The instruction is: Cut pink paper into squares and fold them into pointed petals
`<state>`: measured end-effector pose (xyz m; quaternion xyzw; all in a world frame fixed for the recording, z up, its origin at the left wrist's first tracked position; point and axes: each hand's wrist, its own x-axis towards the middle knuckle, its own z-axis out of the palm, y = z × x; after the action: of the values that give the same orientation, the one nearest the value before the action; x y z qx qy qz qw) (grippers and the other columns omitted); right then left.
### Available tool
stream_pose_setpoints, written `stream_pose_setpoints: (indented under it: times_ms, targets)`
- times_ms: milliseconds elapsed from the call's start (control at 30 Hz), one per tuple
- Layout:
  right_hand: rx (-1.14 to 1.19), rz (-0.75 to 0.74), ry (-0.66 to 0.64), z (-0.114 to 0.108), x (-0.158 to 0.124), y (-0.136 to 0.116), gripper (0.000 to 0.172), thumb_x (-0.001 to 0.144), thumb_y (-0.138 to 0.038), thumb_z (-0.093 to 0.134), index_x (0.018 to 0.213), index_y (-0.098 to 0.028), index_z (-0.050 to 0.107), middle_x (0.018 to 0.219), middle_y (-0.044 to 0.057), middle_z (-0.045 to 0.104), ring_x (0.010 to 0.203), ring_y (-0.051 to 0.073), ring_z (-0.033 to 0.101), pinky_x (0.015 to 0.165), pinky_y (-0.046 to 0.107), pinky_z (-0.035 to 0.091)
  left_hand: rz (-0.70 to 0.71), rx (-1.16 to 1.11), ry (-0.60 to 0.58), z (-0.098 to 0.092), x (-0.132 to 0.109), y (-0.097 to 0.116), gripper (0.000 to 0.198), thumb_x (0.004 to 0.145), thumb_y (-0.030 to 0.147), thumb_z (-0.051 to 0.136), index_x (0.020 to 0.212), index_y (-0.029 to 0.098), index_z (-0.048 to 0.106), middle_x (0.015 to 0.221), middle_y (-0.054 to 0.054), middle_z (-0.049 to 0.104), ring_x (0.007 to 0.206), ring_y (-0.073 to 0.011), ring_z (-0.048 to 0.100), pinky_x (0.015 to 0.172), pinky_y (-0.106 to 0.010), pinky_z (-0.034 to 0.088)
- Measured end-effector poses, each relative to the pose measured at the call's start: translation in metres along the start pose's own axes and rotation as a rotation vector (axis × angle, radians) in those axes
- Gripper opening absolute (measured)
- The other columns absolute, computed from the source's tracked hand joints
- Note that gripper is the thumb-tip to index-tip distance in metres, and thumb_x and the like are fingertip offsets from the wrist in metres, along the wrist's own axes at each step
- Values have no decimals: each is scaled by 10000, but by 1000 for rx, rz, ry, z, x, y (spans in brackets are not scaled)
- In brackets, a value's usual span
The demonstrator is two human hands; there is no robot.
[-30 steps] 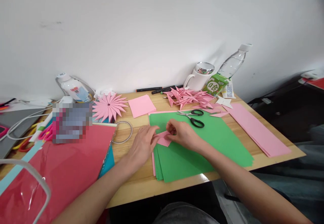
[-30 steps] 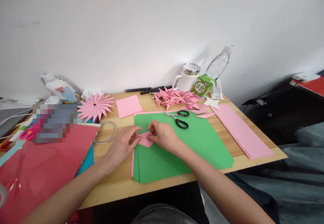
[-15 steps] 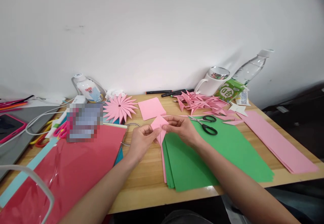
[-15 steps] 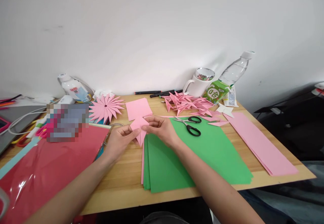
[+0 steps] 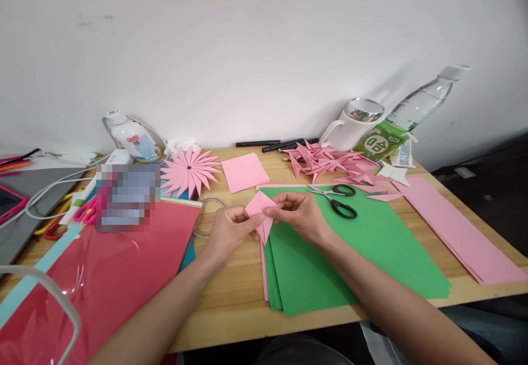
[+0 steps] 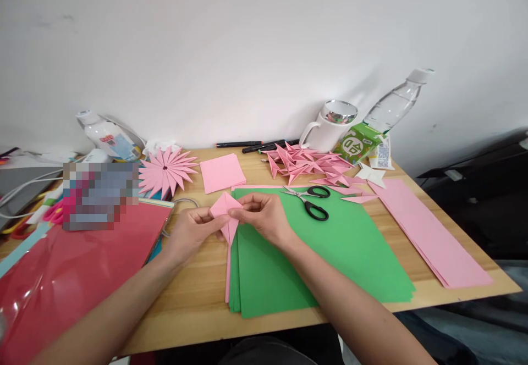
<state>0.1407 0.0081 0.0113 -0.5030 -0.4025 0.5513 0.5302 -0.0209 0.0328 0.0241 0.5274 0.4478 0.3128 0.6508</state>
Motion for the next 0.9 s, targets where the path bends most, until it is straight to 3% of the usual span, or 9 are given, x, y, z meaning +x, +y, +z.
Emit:
stream_pose_setpoints:
  times_ms: [200, 333, 433, 600, 700, 900]
  targets:
    - [14, 2, -13, 0, -1, -1, 302, 472, -336, 849, 654, -170, 674, 584, -6, 657, 494, 109, 549, 494, 240, 468, 40, 8, -24, -1, 0, -3, 252, 617, 348, 745, 609, 124, 630, 556, -5, 628, 488, -119, 561, 488, -229, 458]
    - [48, 29, -101, -1, 0, -3, 264, 562, -362, 808, 732, -184, 712, 685, -5, 683, 587, 111, 584, 569, 241, 492, 115, 68, -22, -4, 1, -4, 246, 651, 336, 721, 588, 126, 610, 540, 13, 596, 497, -101, 526, 469, -202, 406]
    - [112, 63, -109, -2, 0, -2, 214, 581, -343, 804, 698, -185, 720, 649, -21, 668, 556, 84, 566, 556, 217, 489, 127, 85, -8, -5, 1, -6, 236, 651, 308, 721, 576, 121, 598, 540, 19, 581, 503, -89, 495, 469, -194, 366]
    - [202, 165, -65, -2, 1, 2, 222, 532, -327, 832, 666, -180, 732, 610, -27, 657, 490, 52, 528, 486, 178, 469, 105, -33, -63, -4, 1, -6, 198, 629, 289, 741, 637, 125, 632, 618, 1, 624, 579, -113, 535, 549, -223, 415]
    - [263, 232, -76, -3, 4, 2, 280, 524, -366, 834, 701, -179, 725, 630, -35, 652, 513, 47, 551, 516, 173, 490, 111, -77, -56, -4, 0, -3, 187, 638, 287, 737, 641, 130, 636, 608, 4, 619, 574, -112, 532, 553, -227, 428]
    - [117, 170, -280, -4, 1, 1, 272, 575, -302, 825, 679, -140, 633, 638, -33, 637, 580, 68, 583, 580, 190, 486, 137, -136, 32, -3, -2, 0, 139, 659, 247, 722, 681, 130, 650, 617, 12, 602, 554, -85, 475, 500, -194, 378]
